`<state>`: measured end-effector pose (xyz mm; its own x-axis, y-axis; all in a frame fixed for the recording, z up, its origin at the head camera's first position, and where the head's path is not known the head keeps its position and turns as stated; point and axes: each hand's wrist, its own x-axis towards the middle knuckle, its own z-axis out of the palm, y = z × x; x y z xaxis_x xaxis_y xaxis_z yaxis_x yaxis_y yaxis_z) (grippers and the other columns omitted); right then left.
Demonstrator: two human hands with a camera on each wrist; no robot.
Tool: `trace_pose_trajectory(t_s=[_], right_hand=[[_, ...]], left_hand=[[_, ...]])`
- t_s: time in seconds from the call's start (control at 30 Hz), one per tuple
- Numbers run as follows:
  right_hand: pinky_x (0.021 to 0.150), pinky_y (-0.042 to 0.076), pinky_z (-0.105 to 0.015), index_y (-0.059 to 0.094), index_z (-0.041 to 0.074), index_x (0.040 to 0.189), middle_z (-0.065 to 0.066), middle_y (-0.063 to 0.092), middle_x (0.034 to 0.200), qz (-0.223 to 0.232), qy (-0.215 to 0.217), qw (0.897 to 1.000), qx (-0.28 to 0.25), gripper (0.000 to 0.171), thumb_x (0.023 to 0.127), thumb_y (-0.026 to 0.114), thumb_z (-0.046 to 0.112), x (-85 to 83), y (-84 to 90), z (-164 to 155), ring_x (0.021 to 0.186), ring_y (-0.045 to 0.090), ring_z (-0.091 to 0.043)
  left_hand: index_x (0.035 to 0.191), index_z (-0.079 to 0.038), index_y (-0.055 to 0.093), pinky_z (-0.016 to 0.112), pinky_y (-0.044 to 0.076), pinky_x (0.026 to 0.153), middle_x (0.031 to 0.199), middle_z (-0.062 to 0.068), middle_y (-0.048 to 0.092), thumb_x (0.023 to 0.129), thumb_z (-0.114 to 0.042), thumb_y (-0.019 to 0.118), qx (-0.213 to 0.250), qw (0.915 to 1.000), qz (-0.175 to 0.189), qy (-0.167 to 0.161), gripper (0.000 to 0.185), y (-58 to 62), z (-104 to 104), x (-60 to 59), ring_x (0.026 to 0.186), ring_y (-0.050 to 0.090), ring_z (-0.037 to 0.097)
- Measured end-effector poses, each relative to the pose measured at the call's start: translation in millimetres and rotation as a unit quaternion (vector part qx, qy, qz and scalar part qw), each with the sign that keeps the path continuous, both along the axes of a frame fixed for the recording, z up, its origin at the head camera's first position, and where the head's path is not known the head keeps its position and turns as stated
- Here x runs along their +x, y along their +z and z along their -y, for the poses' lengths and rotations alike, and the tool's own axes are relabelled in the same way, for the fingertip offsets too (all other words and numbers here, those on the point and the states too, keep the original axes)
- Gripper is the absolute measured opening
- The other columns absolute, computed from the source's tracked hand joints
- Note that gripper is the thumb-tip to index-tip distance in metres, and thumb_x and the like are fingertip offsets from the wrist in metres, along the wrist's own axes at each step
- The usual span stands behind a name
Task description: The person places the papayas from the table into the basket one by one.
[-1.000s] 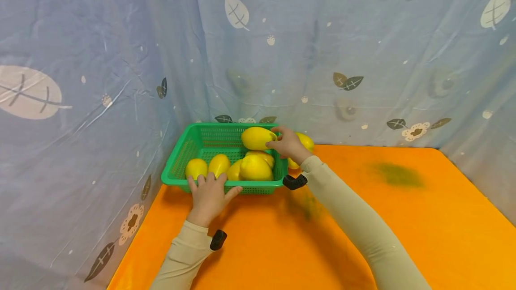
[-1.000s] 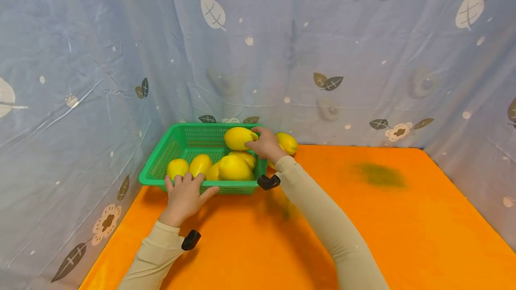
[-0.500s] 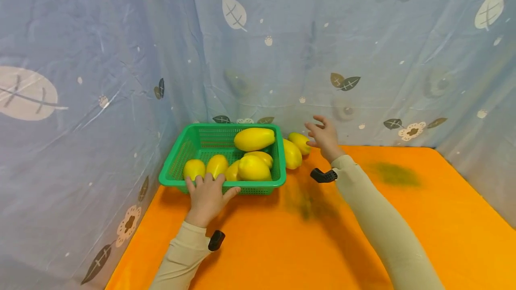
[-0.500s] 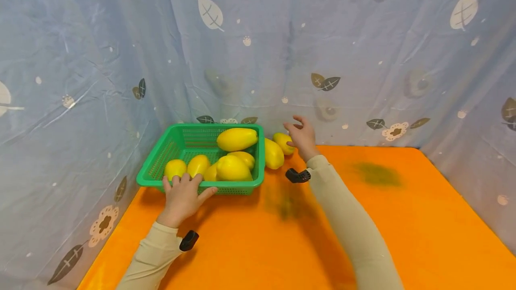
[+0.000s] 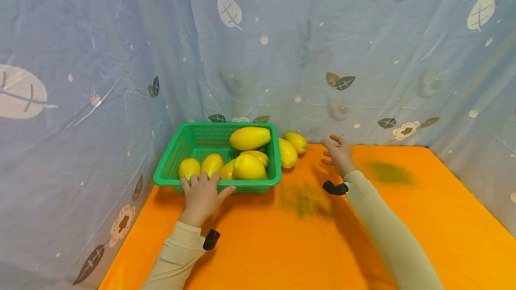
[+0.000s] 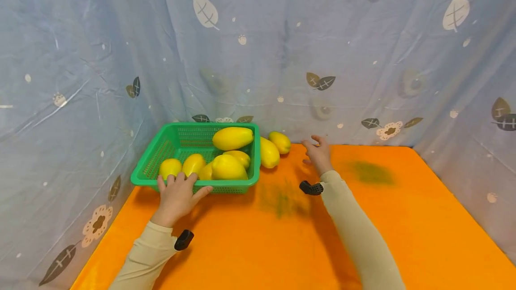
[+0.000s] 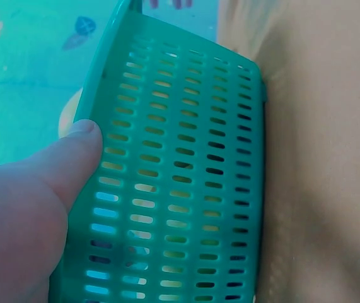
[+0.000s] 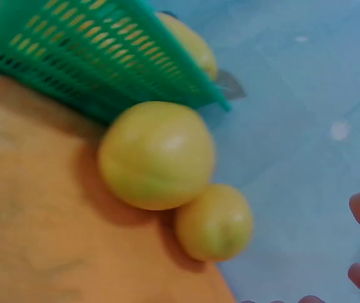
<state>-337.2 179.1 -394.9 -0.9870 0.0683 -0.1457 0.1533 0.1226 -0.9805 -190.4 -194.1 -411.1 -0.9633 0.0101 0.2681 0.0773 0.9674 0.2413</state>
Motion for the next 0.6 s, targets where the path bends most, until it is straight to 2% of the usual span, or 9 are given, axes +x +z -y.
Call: trace_pose_trajectory(t_s=[0.17,0.33,0.47,0.6], right_hand=[[0.109,0.049,-0.055,0.021,0.012,0.163,-0.023,0.032,0.163,0.027,0.024,0.999,-0.004,0.073,0.104,0.057,0.035,-1.8,-20.8,28,0.142,0.046,-0.046],[0.097,0.058,-0.049,0.031,0.009,0.159,-0.023,0.039,0.158,0.029,0.048,0.998,0.012,0.070,0.102,0.061,0.036,-1.7,-34.7,65,0.127,0.058,-0.042],[0.087,0.062,-0.043,0.032,0.008,0.158,-0.019,0.036,0.160,0.022,0.039,0.999,0.016,0.073,0.100,0.065,0.037,-1.1,-40.8,86,0.120,0.061,-0.038],[0.085,0.062,-0.041,0.030,0.008,0.158,-0.019,0.036,0.159,0.018,0.017,1.000,-0.014,0.074,0.099,0.066,0.034,-3.1,-46.3,97,0.124,0.058,-0.039]], left_hand=[[0.121,-0.009,0.068,0.082,0.016,0.110,0.108,0.024,0.062,0.092,-0.059,0.066,-0.003,0.9999,0.009,0.007,0.058,-0.9,3,0.5,0.104,0.053,0.053],[0.121,-0.010,0.068,0.081,0.017,0.110,0.107,0.023,0.062,0.092,-0.059,0.066,-0.004,0.9999,0.007,0.011,0.057,-1.4,3,0.9,0.101,0.053,0.050],[0.121,-0.009,0.069,0.080,0.018,0.109,0.107,0.023,0.062,0.092,-0.060,0.065,-0.005,0.9999,0.001,0.010,0.058,-1.5,1,0.9,0.100,0.053,0.050],[0.120,-0.010,0.069,0.080,0.018,0.111,0.108,0.023,0.062,0.092,-0.060,0.065,-0.004,0.9999,0.001,0.011,0.058,-0.6,-2,1.0,0.103,0.053,0.051]])
